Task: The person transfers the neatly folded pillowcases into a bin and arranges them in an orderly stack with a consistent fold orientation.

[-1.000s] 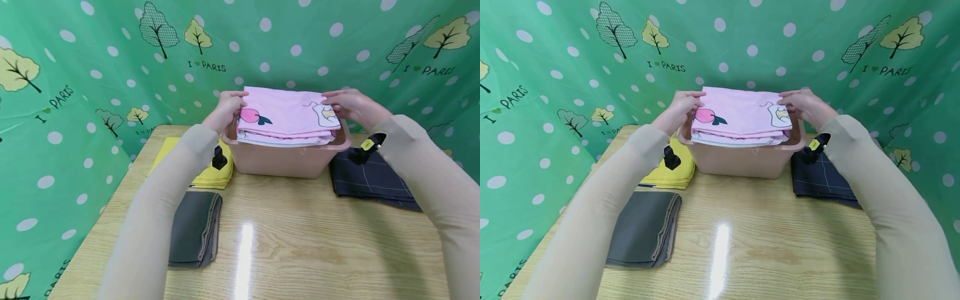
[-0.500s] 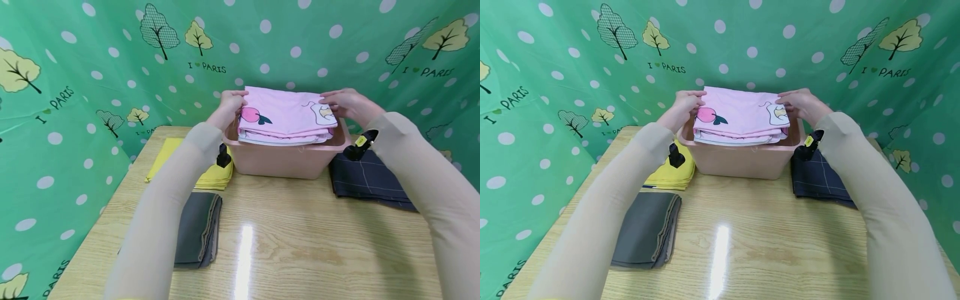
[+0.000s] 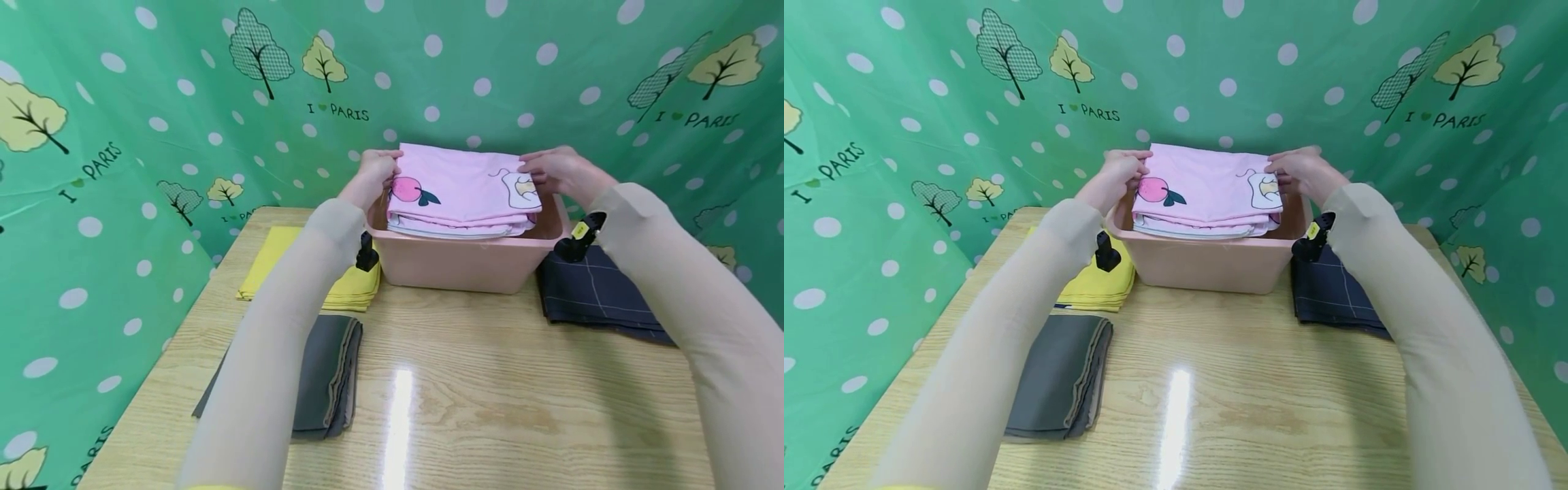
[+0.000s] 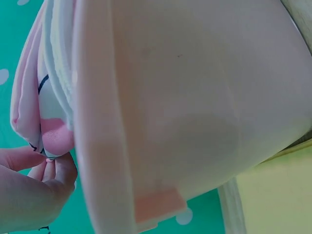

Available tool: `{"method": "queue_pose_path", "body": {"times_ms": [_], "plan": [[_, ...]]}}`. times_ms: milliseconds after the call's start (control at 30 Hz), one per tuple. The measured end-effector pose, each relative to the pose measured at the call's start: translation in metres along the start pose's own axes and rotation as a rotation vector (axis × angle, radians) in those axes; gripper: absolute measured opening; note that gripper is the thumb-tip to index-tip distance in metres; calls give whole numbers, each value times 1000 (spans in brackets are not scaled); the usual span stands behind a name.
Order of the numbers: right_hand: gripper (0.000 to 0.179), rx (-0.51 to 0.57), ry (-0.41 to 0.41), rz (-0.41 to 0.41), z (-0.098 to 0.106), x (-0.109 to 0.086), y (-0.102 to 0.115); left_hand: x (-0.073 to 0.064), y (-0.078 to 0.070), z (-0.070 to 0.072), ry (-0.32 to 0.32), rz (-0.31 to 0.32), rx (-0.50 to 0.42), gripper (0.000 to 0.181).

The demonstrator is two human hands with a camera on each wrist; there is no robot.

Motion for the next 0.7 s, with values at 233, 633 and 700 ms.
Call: {"method": "queue_pose_path", "body": {"times_ms": [233, 633, 700], "plan": [[52, -22, -19, -2, 1, 4, -3, 4, 5, -3, -11, 33, 61, 48], [52, -11, 11, -7, -1, 5, -9, 6, 8, -9, 41, -18, 161, 51], [51, -33, 9, -7, 0, 5, -10, 8, 9, -10, 41, -15, 170, 52]]}}
Point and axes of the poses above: each hand's wrist, its own x-axis towards the middle knuckle, its own z-axis out of the back of the hand, y = z × x, the point moved 8 cm from there along x, towards the middle knuckle, and after that the axes turned 6 degrees about z, right-handed, at the moved point
